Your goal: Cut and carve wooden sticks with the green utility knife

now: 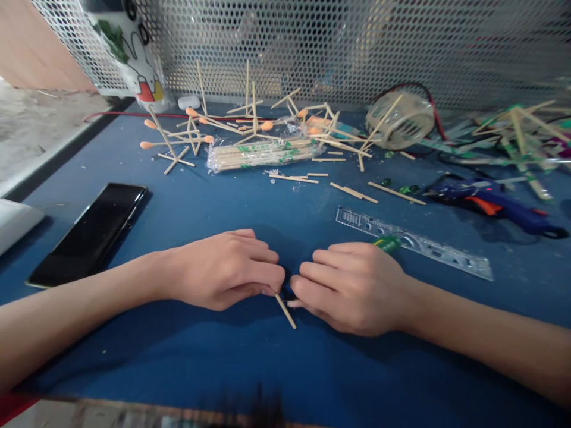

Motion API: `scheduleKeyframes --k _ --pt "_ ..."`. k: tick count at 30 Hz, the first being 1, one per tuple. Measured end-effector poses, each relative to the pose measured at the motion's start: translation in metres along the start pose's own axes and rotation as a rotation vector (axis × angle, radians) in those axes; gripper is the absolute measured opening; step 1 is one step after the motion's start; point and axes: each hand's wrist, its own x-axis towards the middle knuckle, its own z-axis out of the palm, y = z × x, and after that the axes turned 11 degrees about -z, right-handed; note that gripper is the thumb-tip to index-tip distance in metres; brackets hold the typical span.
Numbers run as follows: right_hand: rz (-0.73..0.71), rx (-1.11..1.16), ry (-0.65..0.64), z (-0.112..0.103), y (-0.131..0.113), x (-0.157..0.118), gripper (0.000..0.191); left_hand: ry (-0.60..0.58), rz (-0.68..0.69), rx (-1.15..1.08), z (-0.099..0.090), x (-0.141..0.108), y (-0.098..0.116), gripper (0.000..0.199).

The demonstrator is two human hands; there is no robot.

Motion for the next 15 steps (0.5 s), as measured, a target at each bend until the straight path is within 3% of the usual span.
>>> scheduleKeyframes --k 6,15 --pt "0.007 0.018 -0.099 -0.0016 0.0008 -0.0017 0.034 -0.014 0.002 -0.022 0.0000 -0.0012 -0.0004 0.023" --pt "-0.010 0.032 -0.115 -0.0021 0.0008 -0.0016 0.030 -0.025 -0.002 -0.032 -0.0010 -0.0011 0.0015 0.022"
